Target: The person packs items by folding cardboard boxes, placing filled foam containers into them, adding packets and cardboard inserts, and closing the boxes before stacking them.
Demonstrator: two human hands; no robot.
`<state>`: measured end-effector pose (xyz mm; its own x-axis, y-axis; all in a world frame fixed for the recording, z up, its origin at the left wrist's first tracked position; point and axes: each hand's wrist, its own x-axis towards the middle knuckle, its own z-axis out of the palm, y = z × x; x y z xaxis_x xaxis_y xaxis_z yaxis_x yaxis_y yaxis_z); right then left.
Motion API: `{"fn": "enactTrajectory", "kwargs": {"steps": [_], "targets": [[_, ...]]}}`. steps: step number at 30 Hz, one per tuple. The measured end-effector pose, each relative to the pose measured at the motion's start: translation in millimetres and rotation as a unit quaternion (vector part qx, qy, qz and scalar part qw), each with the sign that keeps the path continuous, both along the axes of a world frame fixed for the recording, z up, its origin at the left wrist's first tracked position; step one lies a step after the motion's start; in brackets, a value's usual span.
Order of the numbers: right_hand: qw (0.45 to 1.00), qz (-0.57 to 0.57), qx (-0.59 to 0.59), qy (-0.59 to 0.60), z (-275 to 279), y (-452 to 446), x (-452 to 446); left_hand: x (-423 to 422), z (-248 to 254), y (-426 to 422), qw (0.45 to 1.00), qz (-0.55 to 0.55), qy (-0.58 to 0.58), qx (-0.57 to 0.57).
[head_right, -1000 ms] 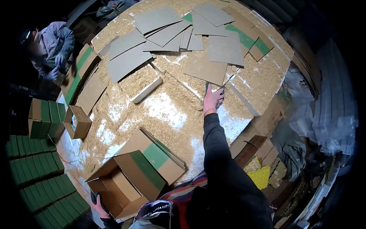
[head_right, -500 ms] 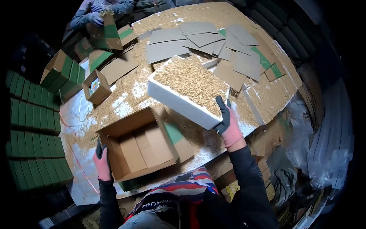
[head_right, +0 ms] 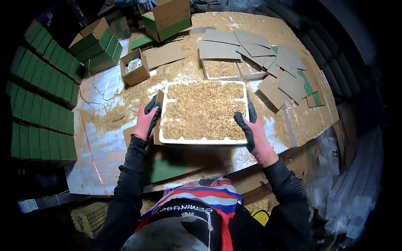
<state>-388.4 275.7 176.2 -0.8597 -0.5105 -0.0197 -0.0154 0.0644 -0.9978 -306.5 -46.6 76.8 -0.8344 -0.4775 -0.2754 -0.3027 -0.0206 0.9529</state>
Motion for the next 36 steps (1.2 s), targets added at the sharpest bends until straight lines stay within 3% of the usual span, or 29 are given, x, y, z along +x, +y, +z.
{"fn": "enactTrajectory", "kwargs": {"steps": [4,5,6,7,8,9,10,12,14,16,18,19,20,21,23,24,25,27,28,32,34,36], "targets": [[0.982,-0.009,0.184,0.039,-39.2,11.0,-9.3,0.2,-28.6,15.9,0.972,-0.003,0.149,-0.184],[0.972,-0.003,0.234,0.035,-46.8,11.6,-12.2,5.6,-12.7,22.7,0.976,-0.014,0.105,-0.190],[0.931,0.038,0.345,0.111,-47.8,8.2,-15.4,12.8,7.1,30.9,0.978,-0.025,0.060,-0.196],[0.847,0.074,0.497,0.170,-46.4,1.8,-16.1,18.2,22.8,39.4,0.964,-0.039,0.021,-0.262],[0.772,0.111,0.576,0.246,-52.1,-2.0,-15.2,23.1,19.7,43.2,0.945,-0.049,0.038,-0.321],[0.675,0.160,0.604,0.393,-67.9,-0.1,-12.0,26.8,22.4,46.5,0.936,-0.056,0.040,-0.345],[0.622,0.224,0.591,0.462,-70.5,0.5,-9.6,28.3,27.2,47.0,0.926,-0.062,0.043,-0.370],[0.638,0.275,0.541,0.474,-29.3,-27.4,-12.8,29.3,24.9,44.1,0.919,-0.061,0.018,-0.388],[0.727,0.363,0.442,0.381,42.7,-82.0,-46.2,29.8,37.8,36.1,0.926,-0.058,-0.005,-0.372],[0.822,0.303,0.265,0.402,57.7,-121.2,-96.5,26.7,45.0,20.2,0.944,-0.057,-0.049,-0.322],[0.788,0.197,0.284,0.511,17.5,-185.2,-159.3,6.1,58.0,-14.9,0.961,-0.124,-0.030,-0.247],[0.756,0.195,0.289,0.554,-23.6,-221.0,-200.4,-3.7,32.3,-47.5,0.977,-0.152,0.001,-0.148],[0.723,0.191,0.294,0.595,-74.6,-258.0,-243.8,-31.8,33.9,-79.7,0.993,-0.082,-0.022,0.078],[0.703,0.218,0.312,0.600,-125.2,-296.3,-281.4,-65.4,19.1,-113.7,0.988,-0.011,0.007,-0.154],[0.667,0.235,0.365,0.605,-196.0,-365.9,-324.1,-137.3,-12.7,-187.4,0.904,0.103,-0.065,-0.409],[0.650,0.226,0.401,0.605,-214.1,-394.2,-330.5,-167.6,-57.6,-235.0,0.708,0.154,-0.083,-0.684],[0.643,0.246,0.430,0.584,-219.5,-410.2,-333.5,-188.6,-71.8,-261.0,0.667,0.200,-0.220,-0.683],[0.630,0.269,0.438,0.582,-243.5,-432.1,-348.7,-216.5,-105.0,-309.8,0.732,0.205,-0.358,-0.543],[0.622,0.281,0.444,0.581,-253.6,-437.1,-356.2,-218.8,-120.7,-332.0,0.831,0.161,-0.354,-0.399],[0.612,0.267,0.312,0.676,-241.2,-425.8,-372.3,-193.6,-113.7,-312.7,0.888,0.100,-0.196,-0.404],[0.656,0.113,0.309,0.679,-190.3,-400.0,-379.3,-184.5,-106.2,-273.3,0.901,0.103,-0.187,-0.378],[0.810,-0.017,0.257,0.527,-157.5,-367.5,-395.7,-186.8,-108.2,-241.2,0.923,0.069,-0.147,-0.349]]}}
